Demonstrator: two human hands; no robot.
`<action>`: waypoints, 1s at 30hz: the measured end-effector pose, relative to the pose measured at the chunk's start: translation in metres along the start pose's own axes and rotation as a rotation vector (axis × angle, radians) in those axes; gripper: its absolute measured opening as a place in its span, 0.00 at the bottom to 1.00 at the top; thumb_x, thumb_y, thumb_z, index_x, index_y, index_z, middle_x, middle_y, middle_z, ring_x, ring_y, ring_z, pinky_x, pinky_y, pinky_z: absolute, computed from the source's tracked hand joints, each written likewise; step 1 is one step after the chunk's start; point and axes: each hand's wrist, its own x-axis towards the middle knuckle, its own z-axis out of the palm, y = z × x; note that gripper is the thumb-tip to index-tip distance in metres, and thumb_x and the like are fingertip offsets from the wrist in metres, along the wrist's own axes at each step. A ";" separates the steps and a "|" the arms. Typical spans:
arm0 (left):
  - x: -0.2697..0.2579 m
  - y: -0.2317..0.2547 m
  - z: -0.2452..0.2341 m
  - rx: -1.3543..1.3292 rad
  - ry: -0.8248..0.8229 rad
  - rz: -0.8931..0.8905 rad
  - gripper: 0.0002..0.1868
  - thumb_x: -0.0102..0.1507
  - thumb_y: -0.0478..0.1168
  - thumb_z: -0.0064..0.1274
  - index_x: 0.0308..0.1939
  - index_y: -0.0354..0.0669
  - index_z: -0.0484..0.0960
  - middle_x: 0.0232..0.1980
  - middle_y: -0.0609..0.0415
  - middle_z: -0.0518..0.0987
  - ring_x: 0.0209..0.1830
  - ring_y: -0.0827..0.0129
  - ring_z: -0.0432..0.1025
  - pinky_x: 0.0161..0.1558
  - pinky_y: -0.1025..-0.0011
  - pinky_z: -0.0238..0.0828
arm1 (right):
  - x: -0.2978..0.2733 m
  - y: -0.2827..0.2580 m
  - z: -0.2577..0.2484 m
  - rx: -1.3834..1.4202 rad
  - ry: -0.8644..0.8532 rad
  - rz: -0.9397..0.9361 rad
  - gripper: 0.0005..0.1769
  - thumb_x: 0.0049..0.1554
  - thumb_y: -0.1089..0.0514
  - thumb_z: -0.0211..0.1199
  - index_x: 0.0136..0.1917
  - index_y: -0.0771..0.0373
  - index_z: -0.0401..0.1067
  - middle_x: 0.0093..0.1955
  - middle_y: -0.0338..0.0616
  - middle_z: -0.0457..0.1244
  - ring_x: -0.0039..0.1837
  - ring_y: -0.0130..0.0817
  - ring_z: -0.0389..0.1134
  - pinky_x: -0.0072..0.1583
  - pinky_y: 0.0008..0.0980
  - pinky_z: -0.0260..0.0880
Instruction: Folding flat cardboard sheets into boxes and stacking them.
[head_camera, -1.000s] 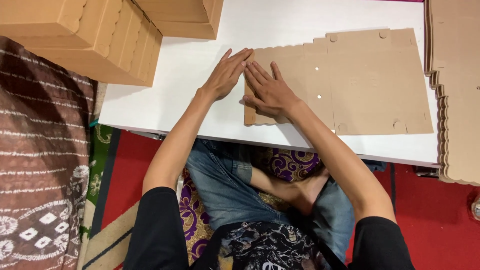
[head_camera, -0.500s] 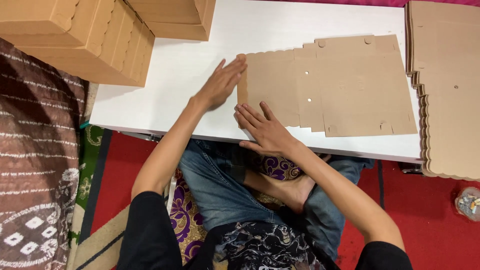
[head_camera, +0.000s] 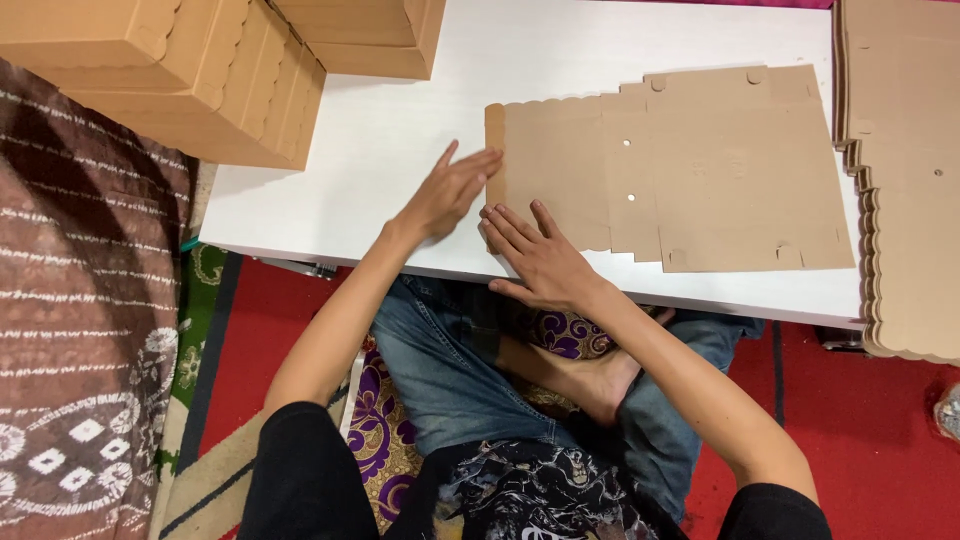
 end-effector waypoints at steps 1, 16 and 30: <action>0.006 -0.001 -0.002 0.000 -0.001 0.003 0.29 0.75 0.48 0.19 0.71 0.41 0.70 0.74 0.43 0.68 0.79 0.62 0.56 0.79 0.55 0.23 | 0.000 0.000 -0.001 -0.001 0.000 0.002 0.47 0.65 0.27 0.34 0.82 0.62 0.46 0.85 0.50 0.42 0.85 0.41 0.38 0.79 0.59 0.27; 0.050 -0.034 -0.005 0.079 0.226 0.094 0.23 0.66 0.33 0.41 0.66 0.37 0.75 0.69 0.52 0.75 0.73 0.64 0.63 0.74 0.59 0.47 | 0.038 0.038 0.004 0.105 -0.026 0.002 0.49 0.65 0.26 0.24 0.81 0.66 0.46 0.84 0.54 0.41 0.84 0.46 0.38 0.76 0.65 0.25; 0.049 -0.032 -0.003 -0.102 0.261 0.023 0.28 0.71 0.45 0.26 0.68 0.34 0.71 0.70 0.51 0.74 0.71 0.66 0.65 0.77 0.61 0.43 | 0.079 0.064 -0.009 0.136 -0.062 0.052 0.48 0.65 0.30 0.32 0.81 0.71 0.39 0.84 0.58 0.37 0.85 0.49 0.31 0.76 0.66 0.21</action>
